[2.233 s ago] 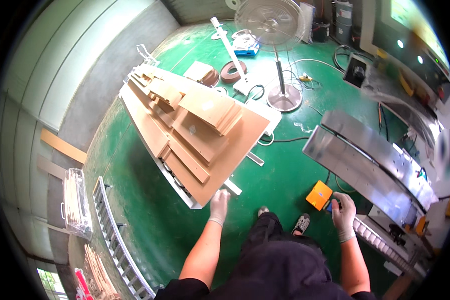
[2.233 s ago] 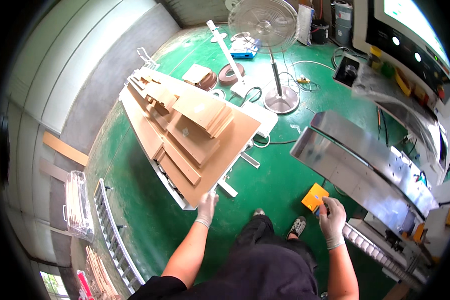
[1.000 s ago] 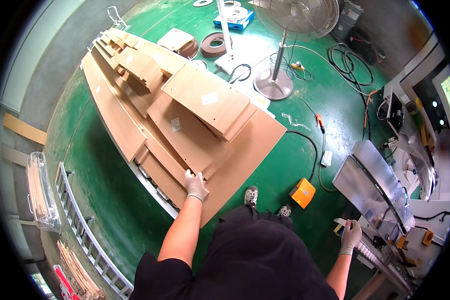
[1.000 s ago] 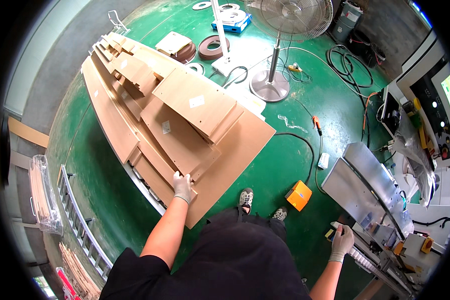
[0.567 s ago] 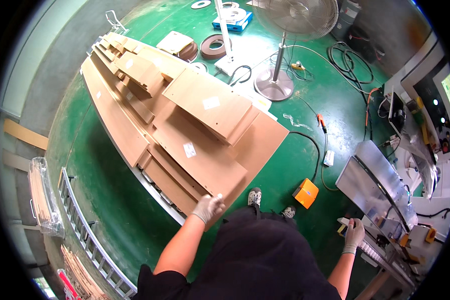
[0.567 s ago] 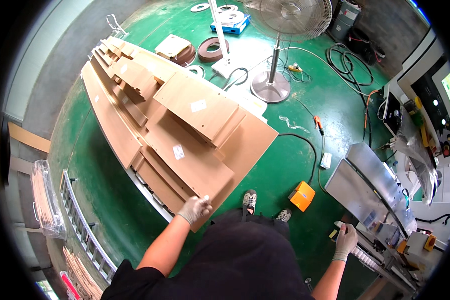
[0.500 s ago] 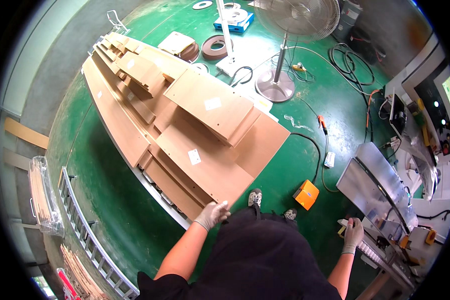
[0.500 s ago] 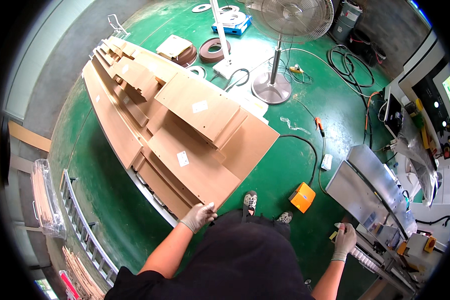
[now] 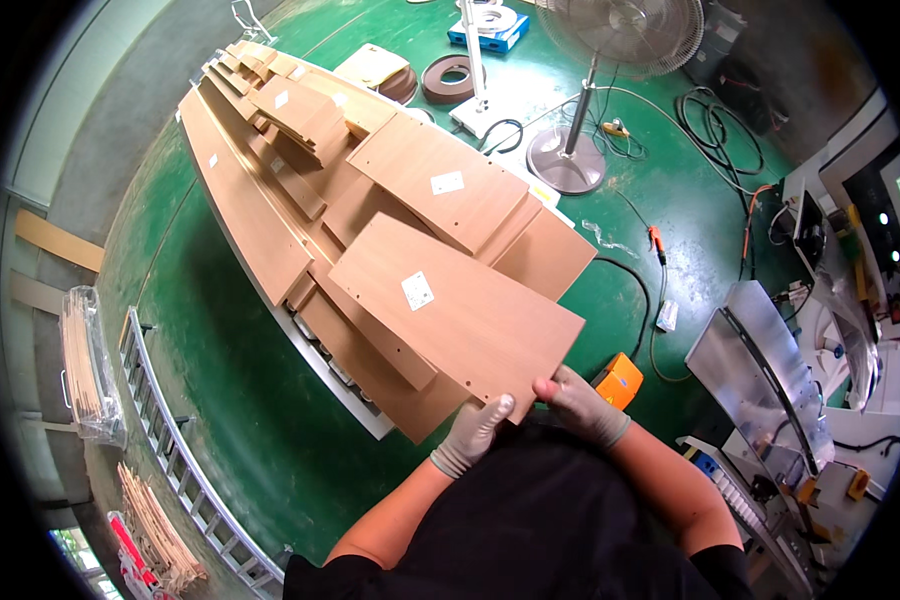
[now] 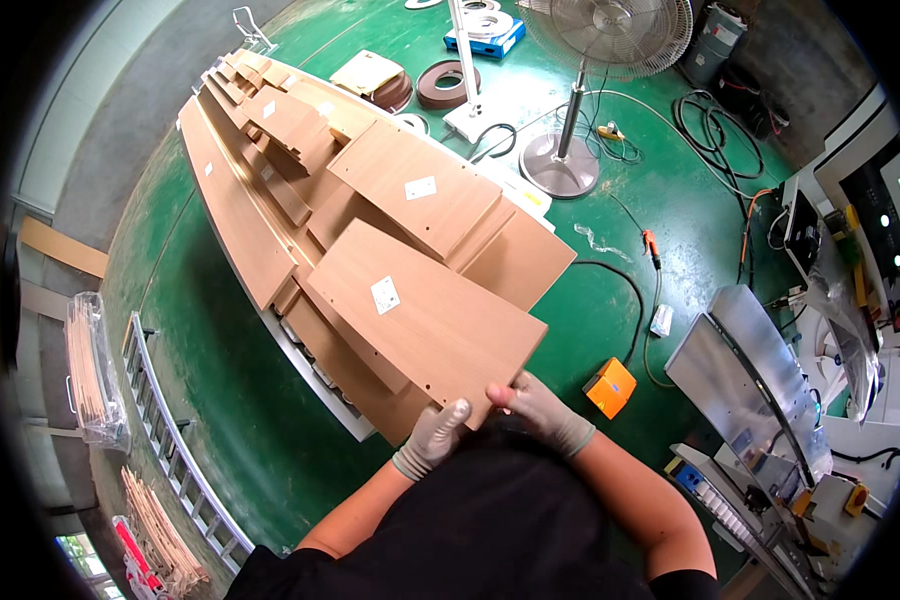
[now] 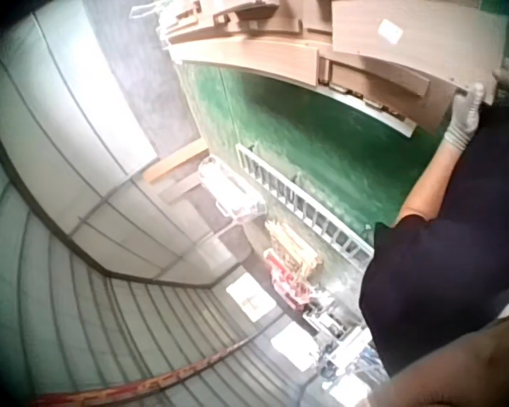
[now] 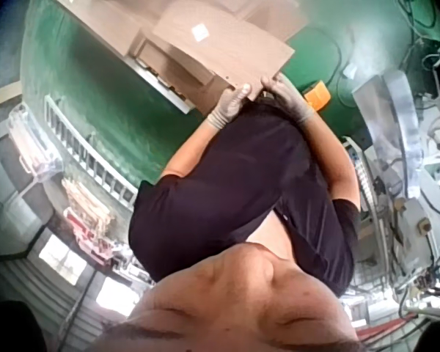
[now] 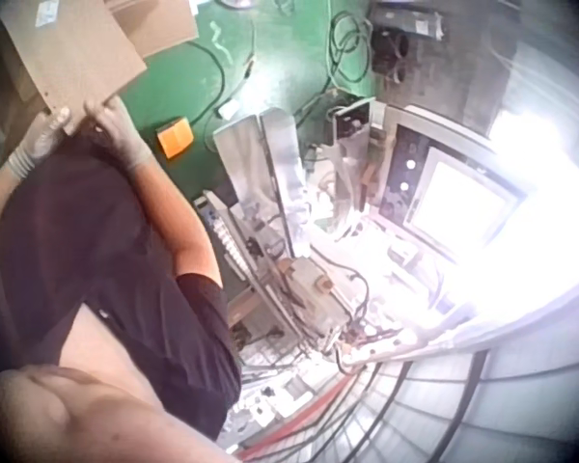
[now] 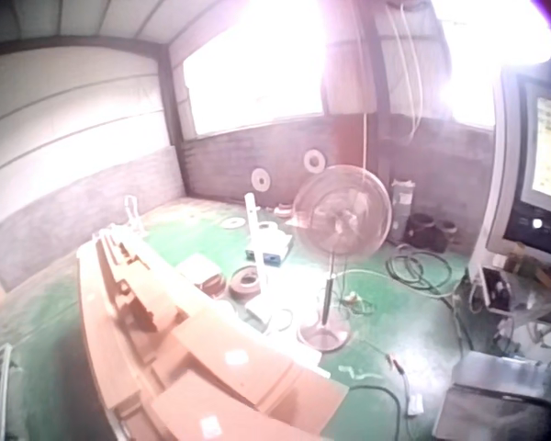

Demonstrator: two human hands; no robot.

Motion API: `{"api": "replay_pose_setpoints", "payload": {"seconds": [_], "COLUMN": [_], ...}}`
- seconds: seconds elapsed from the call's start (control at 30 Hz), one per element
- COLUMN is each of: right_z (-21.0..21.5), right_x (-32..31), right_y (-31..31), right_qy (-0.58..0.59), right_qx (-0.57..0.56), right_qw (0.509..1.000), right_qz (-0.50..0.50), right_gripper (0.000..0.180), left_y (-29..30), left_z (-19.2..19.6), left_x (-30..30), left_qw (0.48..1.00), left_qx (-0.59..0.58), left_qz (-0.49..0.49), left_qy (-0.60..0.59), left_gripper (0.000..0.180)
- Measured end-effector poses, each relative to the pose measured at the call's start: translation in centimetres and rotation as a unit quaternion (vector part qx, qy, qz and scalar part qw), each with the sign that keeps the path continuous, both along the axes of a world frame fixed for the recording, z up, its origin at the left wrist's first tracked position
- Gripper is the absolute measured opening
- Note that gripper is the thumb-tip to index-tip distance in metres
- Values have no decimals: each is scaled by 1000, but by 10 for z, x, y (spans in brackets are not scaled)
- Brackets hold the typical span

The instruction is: The person picks up flat wooden panels from a stack and places them one by one onto a conveyor belt feeding a machine. The person repeatedly retrieves panels, positions them on the belt, and allows the machine to process them before moving to the next panel.

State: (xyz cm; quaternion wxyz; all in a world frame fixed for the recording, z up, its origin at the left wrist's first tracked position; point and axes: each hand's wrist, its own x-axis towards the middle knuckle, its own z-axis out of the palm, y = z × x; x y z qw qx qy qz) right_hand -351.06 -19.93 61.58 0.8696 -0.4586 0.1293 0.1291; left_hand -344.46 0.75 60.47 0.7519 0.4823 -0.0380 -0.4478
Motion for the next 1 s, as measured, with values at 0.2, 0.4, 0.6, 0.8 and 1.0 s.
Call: {"api": "replay_pose_setpoints", "payload": {"seconds": [0.2,0.4,0.6,0.8,1.0], "right_z": [36,63,77,47,-15], "right_x": [-13,-94,-200,-299,-407], "right_y": [-2,-58,-101,-120,-153], "right_qy": [96,90,66,45,0], "right_qx": [131,57,15,-2,119], "right_qw": [981,961,915,758,534], "right_qz": [-109,-254,-398,-650,-837], "right_gripper": [64,66,76,52,41], "left_y": [-4,-46,-98,-199,-243], "left_z": [24,58,56,74,15], "left_x": [18,105,152,67,-35], "left_qw": [991,980,980,978,942], "left_qx": [51,-97,-160,-62,14], "left_qz": [-68,155,120,-87,-280], "left_qy": [-103,74,7,-178,-184], "left_gripper": [69,55,48,57,62]}}
